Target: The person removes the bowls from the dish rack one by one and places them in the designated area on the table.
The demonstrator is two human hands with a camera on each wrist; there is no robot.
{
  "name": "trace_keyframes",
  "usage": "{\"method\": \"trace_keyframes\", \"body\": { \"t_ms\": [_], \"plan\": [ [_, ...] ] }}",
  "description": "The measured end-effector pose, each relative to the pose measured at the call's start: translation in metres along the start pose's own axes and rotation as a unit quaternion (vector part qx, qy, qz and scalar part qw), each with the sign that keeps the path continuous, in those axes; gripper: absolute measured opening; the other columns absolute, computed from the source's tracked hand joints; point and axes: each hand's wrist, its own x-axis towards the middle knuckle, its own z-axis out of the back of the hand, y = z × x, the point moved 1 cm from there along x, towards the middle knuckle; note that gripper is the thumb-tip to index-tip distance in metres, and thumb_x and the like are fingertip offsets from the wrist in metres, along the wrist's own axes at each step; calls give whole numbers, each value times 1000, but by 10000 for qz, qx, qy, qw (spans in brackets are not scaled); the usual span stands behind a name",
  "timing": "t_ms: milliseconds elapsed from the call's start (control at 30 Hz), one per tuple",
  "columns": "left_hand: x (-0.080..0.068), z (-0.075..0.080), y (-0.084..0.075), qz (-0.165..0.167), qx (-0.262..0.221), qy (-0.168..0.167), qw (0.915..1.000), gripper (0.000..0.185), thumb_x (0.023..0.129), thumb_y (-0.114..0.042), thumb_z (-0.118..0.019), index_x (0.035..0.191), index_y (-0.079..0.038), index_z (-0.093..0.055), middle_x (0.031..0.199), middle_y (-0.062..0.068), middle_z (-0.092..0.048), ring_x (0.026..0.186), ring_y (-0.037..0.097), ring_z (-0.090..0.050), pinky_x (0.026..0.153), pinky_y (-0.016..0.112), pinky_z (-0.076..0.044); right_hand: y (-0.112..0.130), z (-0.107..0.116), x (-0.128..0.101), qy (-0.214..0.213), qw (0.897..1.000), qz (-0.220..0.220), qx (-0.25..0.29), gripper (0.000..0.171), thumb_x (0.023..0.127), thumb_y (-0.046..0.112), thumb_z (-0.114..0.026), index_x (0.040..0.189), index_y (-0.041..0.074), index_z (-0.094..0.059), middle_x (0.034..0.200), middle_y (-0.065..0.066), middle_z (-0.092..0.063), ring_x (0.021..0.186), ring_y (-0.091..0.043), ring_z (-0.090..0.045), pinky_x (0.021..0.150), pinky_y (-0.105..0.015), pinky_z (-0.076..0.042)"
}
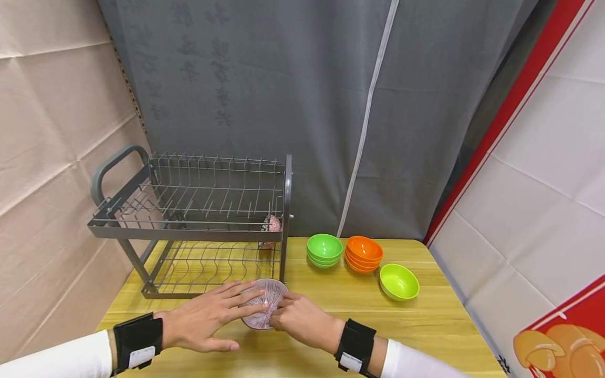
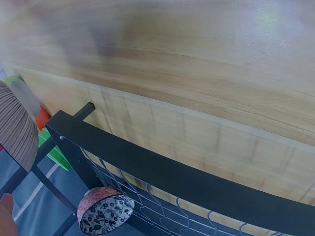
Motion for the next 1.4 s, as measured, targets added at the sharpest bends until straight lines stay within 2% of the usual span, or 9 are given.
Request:
{"method": "trace_keyframes", "body": {
  "t_ms": [133,333,533,667,833,967,1400],
  "plan": [
    [1,1,-1,15,92,26,10000,75,98,-68,-43,159,-25,-34,165,5,-36,153,29,-33,120,48,-39,-1,2,-9,-16,10000,-17,16,6,88,32,-73,85,27,-71,85,20,-73,85,-1,-64,93,-23,-55],
    [1,1,-1,73,223,-8,9997,74,98,-69,-42,158,-26,-36,165,5,-36,153,27,-33,125,42,-21,-3,5,-21,18,9998,-119,132,5,87,30,-75,87,27,-71,87,19,-74,90,-2,-67,99,-30,-56],
    [5,-1,-1,13,158,-26,9999,73,99,-69,-41,158,-26,-37,165,6,-36,154,28,-32,122,47,-34,-4,6,-31,-11,9997,-216,96,7,87,29,-75,85,26,-69,84,19,-74,88,-2,-66,99,-30,-57],
    [11,-1,-2,-99,165,-32,9998,73,99,-69,-39,158,-26,-37,165,6,-36,154,28,-30,121,48,-37,-6,6,-36,-33,9997,-244,8,8,87,30,-75,83,26,-69,82,19,-73,87,-2,-66,97,-28,-57],
    [19,1,-2,-232,211,-64,9995,73,99,-68,-39,157,-24,-38,165,8,-36,154,28,-31,121,49,-38,-8,4,-43,-6,9996,-256,-73,6,85,29,-75,85,26,-70,85,18,-74,90,-3,-68,98,-31,-57],
    [24,4,-1,-218,242,-26,9995,73,100,-68,-38,158,-24,-37,165,8,-36,154,28,-31,123,48,-34,-10,3,-49,-60,9995,-311,-68,7,84,28,-76,85,26,-70,85,19,-74,90,-4,-68,98,-32,-58],
    [31,5,0,-165,205,154,9995,73,101,-67,-35,159,-24,-34,167,4,-32,154,28,-30,125,47,-32,-18,-1,-65,-146,9974,-656,-268,13,79,23,-79,78,25,-66,75,18,-70,79,-3,-67,88,-32,-61]
  ]
}}
